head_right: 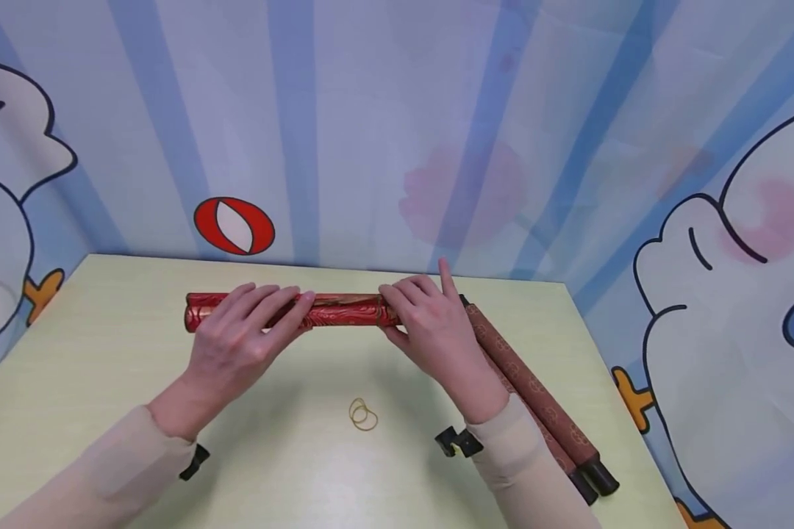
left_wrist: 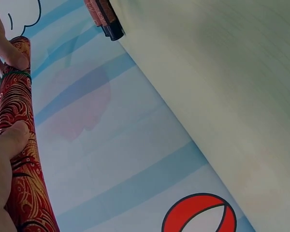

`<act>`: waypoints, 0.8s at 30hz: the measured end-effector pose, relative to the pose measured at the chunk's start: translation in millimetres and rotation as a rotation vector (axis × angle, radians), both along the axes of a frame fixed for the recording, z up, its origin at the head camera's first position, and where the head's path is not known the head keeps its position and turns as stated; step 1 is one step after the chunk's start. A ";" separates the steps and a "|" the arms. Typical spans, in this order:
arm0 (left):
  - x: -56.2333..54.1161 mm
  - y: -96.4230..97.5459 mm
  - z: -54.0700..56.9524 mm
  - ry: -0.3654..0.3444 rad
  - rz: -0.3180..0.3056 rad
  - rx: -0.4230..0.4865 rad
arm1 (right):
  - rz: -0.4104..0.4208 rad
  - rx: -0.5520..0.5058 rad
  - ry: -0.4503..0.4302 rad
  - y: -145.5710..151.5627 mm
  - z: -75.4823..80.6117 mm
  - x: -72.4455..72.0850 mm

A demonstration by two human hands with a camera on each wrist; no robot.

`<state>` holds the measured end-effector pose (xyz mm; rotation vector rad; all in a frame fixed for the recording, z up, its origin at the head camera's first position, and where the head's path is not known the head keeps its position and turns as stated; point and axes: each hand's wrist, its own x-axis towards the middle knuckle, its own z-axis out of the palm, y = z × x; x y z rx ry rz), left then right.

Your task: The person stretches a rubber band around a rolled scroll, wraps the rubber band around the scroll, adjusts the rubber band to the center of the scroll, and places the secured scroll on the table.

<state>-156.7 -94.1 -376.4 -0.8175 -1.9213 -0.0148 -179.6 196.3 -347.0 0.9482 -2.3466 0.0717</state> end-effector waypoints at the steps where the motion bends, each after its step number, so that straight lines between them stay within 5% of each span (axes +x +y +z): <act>1: -0.1 0.1 0.1 0.003 0.003 0.001 | 0.009 -0.003 0.000 -0.3 -0.3 -0.7; 24: -5.2 0.6 -3.2 0.006 0.007 0.014 | 0.069 0.007 -0.012 -10.1 -3.5 -6.6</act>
